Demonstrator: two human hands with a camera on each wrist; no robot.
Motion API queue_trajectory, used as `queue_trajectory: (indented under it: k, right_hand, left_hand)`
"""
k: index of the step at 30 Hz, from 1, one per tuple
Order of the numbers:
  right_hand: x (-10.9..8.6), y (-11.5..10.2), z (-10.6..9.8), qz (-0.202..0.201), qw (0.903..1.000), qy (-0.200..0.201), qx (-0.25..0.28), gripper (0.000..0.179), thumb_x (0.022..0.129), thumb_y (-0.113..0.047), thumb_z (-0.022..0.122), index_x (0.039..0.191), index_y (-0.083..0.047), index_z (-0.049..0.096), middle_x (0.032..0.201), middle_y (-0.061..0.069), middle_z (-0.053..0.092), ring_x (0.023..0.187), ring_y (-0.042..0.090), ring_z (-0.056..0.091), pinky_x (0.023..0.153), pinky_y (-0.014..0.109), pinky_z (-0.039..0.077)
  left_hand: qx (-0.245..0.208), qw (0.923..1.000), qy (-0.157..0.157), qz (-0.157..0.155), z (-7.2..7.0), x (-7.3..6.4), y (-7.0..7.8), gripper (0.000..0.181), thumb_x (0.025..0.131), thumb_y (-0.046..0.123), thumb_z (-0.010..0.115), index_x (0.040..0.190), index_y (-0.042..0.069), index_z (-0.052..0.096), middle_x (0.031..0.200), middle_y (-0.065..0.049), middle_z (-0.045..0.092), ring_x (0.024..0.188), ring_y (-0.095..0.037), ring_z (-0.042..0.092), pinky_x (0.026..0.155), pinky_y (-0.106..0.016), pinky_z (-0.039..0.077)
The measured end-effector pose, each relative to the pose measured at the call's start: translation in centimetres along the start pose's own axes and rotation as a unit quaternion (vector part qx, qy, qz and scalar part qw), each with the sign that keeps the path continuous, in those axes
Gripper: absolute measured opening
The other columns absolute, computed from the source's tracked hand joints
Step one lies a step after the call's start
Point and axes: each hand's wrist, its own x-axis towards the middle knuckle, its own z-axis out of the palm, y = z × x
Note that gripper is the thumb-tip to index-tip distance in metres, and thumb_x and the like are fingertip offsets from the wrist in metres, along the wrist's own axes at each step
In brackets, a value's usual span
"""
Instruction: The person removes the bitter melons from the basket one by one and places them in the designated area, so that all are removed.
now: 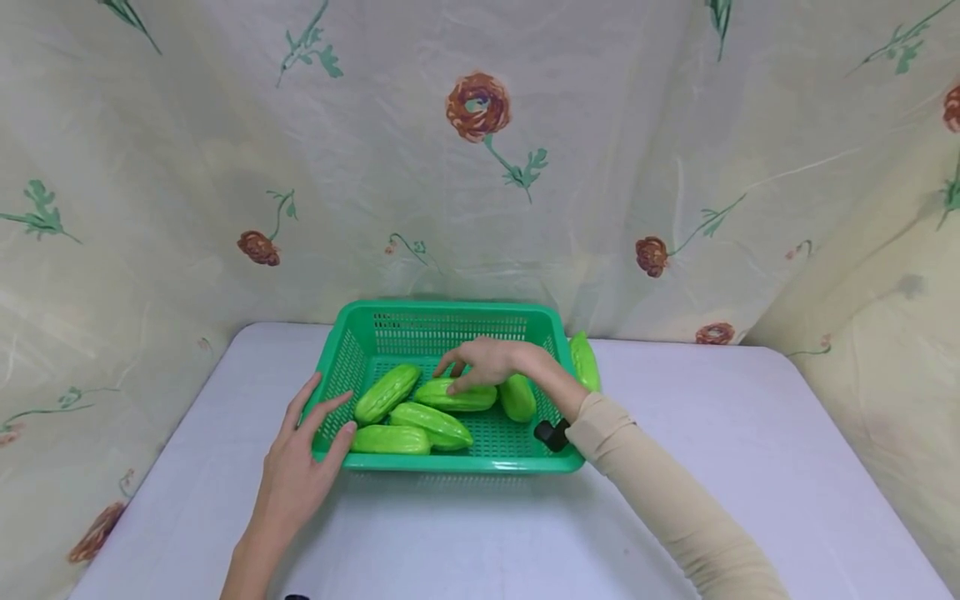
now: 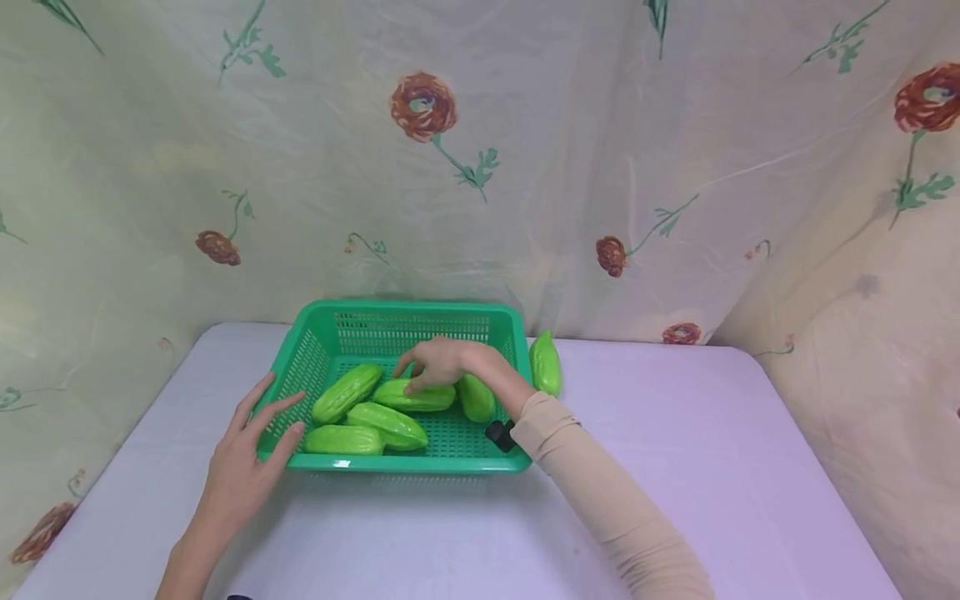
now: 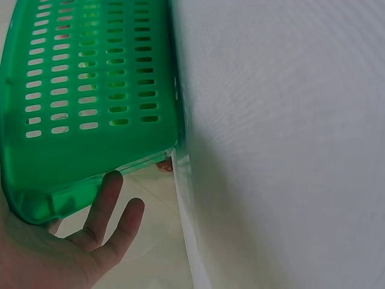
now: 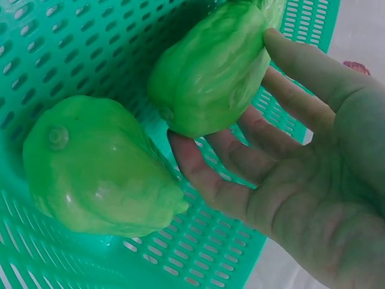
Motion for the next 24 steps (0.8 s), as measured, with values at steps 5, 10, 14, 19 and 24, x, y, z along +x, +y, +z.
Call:
queue_trajectory:
  k: [5,10,14,19,24]
  right_hand:
    - [-0.4,-0.2,-0.2,-0.004,0.9997,0.002,0.022,0.050,0.111,-0.037,0.059,0.158,-0.019,0.054,0.156,0.013,0.062,0.148,0.032,0.056,0.125,0.051,0.044]
    - [-1.0,-0.4,-1.1,-0.012,0.9993,0.018,0.029,0.050,0.113,-0.037,0.056,0.159,-0.018,0.053,0.155,0.013,0.063,0.147,0.032,0.058,0.121,0.050,0.048]
    - [-2.0,-0.7,-1.9,-0.014,0.9980,0.042,0.044,0.051,0.113,-0.037,0.056,0.159,-0.017,0.051,0.153,0.014,0.064,0.129,0.029,0.070,0.111,0.044,0.055]
    - [-3.8,-0.7,-2.7,0.002,0.9924,0.079,0.094,0.052,0.113,-0.036,0.057,0.161,-0.018,0.048,0.154,0.016,0.063,0.095,0.025,0.076,0.088,0.039,0.063]
    - [-5.6,-0.3,-2.9,0.027,0.9799,0.105,0.167,0.054,0.113,-0.037,0.056,0.163,-0.020,0.043,0.157,0.016,0.058,0.130,0.028,0.069,0.093,0.045,0.066]
  left_hand:
    - [0.001,1.0000,0.000,-0.001,0.1,-0.2,-0.1,0.040,0.109,0.033,0.063,0.148,0.023,0.066,0.178,-0.005,0.032,0.149,-0.051,0.050,0.095,-0.073,0.055]
    - [0.002,1.0000,0.002,0.000,0.1,0.0,-0.1,0.040,0.109,0.034,0.062,0.148,0.024,0.066,0.178,-0.005,0.031,0.150,-0.050,0.049,0.095,-0.073,0.055]
    - [0.000,1.0000,0.003,-0.001,0.0,0.1,0.0,0.040,0.109,0.032,0.063,0.148,0.023,0.066,0.178,-0.006,0.031,0.150,-0.051,0.049,0.096,-0.074,0.054]
    - [-0.002,1.0000,0.008,0.004,0.0,0.2,0.1,0.039,0.109,0.031,0.064,0.147,0.023,0.067,0.177,-0.007,0.033,0.148,-0.052,0.051,0.092,-0.072,0.056]
    - [-0.003,1.0000,0.005,0.000,0.1,0.1,0.0,0.039,0.109,0.033,0.063,0.147,0.024,0.066,0.178,-0.006,0.032,0.147,-0.053,0.052,0.092,-0.071,0.056]
